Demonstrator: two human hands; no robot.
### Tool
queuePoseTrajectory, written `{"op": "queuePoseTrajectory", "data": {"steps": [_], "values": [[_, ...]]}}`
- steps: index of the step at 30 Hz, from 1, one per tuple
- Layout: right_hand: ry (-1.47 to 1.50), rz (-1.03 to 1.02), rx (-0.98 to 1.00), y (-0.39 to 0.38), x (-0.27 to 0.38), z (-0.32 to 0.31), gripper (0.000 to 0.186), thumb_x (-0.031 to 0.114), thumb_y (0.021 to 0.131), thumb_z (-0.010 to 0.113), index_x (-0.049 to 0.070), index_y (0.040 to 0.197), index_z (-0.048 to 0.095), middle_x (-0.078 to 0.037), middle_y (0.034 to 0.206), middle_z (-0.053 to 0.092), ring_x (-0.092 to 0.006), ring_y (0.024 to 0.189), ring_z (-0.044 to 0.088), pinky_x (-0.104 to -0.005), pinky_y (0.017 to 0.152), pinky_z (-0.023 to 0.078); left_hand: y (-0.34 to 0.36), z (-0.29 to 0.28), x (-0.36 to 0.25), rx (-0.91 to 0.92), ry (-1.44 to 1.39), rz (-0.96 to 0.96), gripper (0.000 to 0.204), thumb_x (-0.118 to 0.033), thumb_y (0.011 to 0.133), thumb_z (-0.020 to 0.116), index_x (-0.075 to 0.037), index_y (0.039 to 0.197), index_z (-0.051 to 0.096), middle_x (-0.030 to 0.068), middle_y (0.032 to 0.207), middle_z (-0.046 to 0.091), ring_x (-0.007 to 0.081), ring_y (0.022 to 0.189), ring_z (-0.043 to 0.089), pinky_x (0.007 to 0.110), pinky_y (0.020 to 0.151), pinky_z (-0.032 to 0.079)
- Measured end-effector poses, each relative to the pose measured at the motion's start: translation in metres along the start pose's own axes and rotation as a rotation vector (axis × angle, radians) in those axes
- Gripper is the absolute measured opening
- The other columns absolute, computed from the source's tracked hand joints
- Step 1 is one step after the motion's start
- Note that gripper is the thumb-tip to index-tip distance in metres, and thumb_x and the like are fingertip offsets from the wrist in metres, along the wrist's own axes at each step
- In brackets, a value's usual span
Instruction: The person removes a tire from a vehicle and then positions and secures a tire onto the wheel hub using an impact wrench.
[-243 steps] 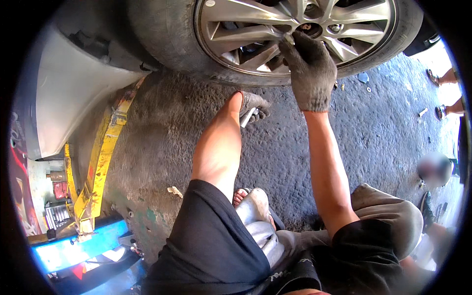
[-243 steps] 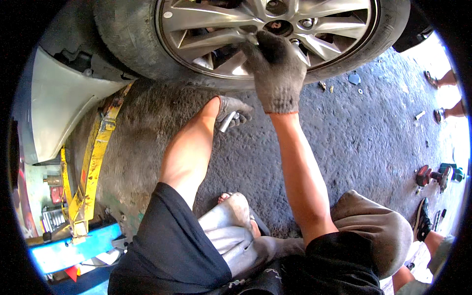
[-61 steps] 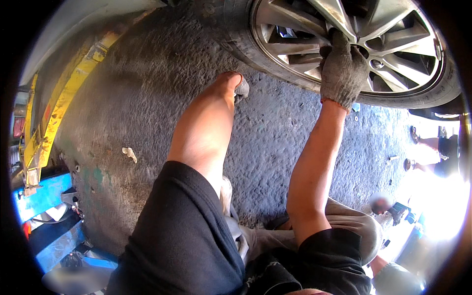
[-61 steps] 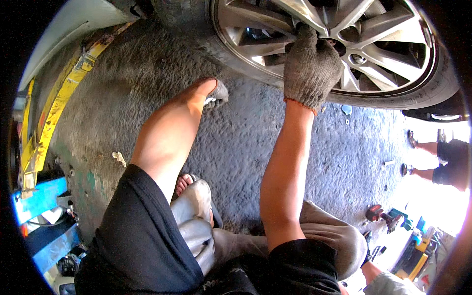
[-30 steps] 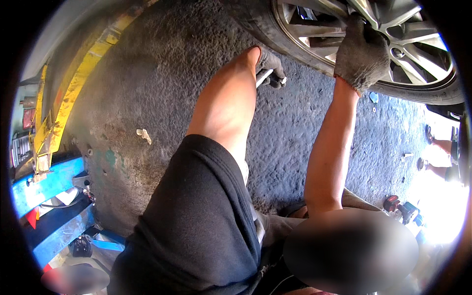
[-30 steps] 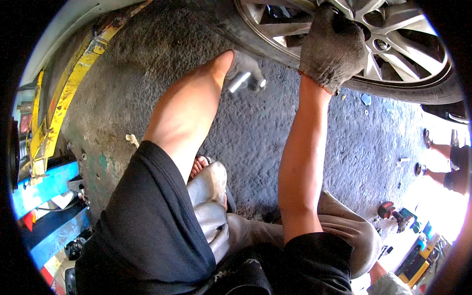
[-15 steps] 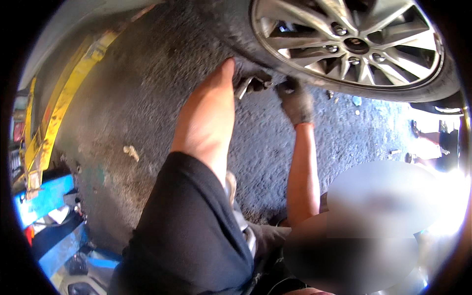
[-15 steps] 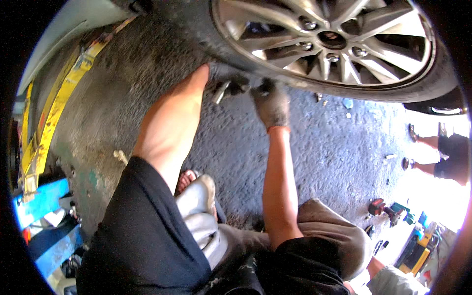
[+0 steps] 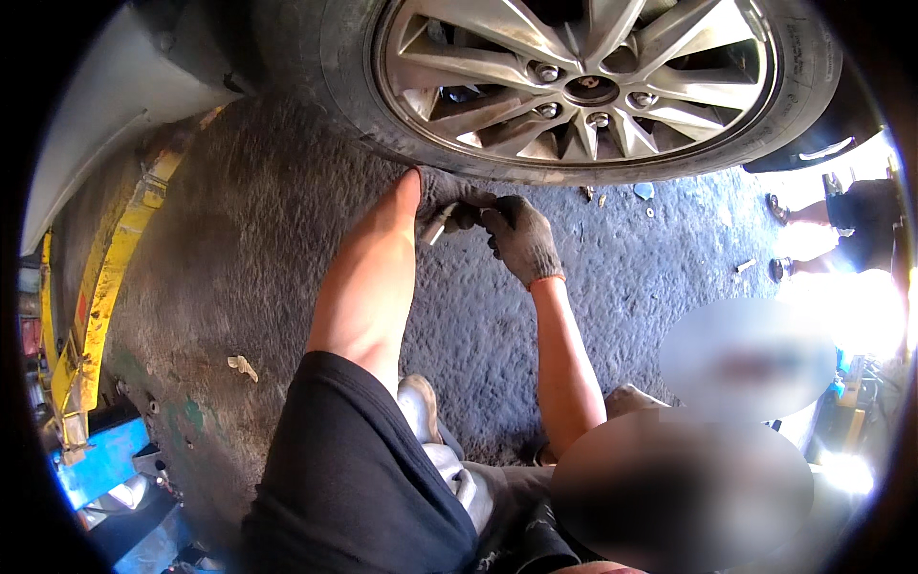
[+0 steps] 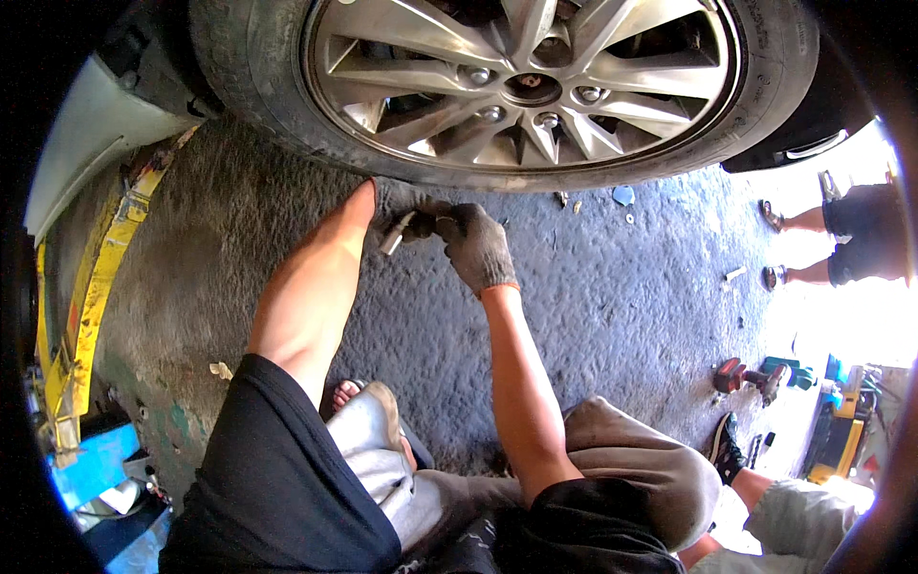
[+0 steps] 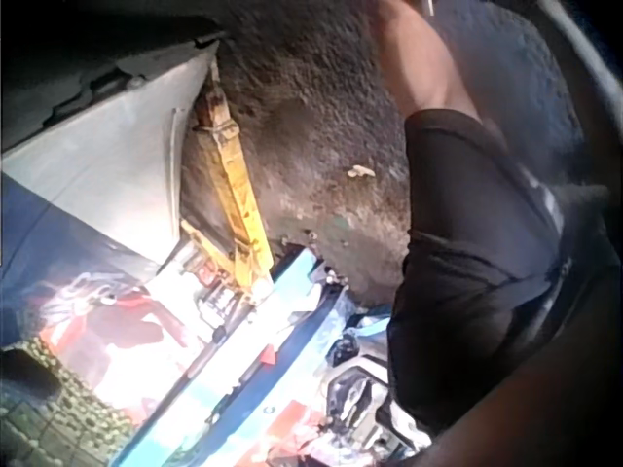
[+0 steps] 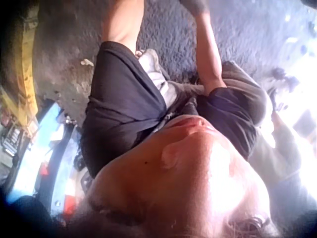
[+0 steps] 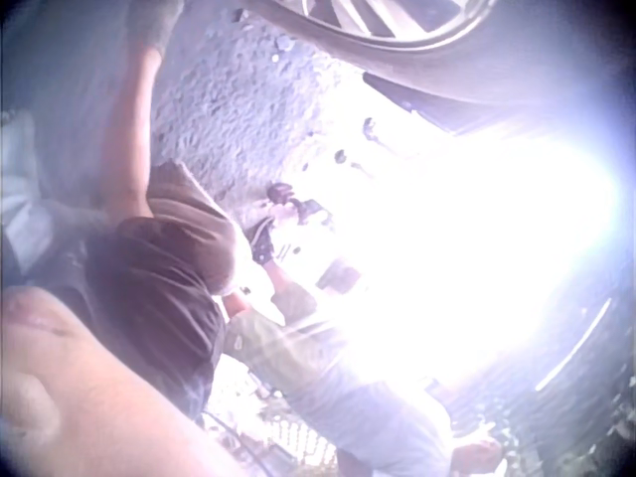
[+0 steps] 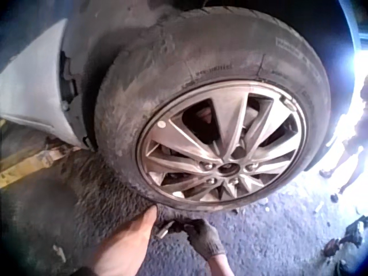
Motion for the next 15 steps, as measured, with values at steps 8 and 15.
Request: {"op": "queuePoseTrajectory", "data": {"steps": [8, 15], "values": [[0.717, -0.097, -0.127, -0.014, 0.021, -0.06, 0.021, 0.02, 0.099, 0.063, -0.001, 0.095, 0.061, -0.007, 0.075, 0.063, -0.0126, 0.061, 0.058, -0.0276, 0.055, 0.046, -0.006, 0.053, -0.03, 0.036, -0.047, -0.09, 0.047, -0.053, 0.094, 0.067, -0.007, 0.089, 0.065, 0.0061, 0.069, 0.064, 0.014, 0.049, 0.058, 0.028, 0.041, 0.045], [0.172, 0.007, -0.304, 0.013, 0.019, -0.099, 0.034, 0.025, 0.091, 0.071, 0.001, 0.114, 0.071, -0.008, 0.085, 0.072, -0.0129, 0.072, 0.066, -0.0296, 0.06, 0.052, 0.039, 0.045, 0.002, 0.253, -0.125, -0.242, 0.039, -0.045, 0.1, 0.059, -0.006, 0.1, 0.066, 0.0018, 0.077, 0.067, 0.0096, 0.058, 0.061, 0.026, 0.044, 0.05]]}}
Point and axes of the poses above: each hand's wrist, its own y-axis towards the middle knuckle, its own z-axis out of the palm, x = y × z, the point moved 8 cm from there along y, towards the middle knuckle
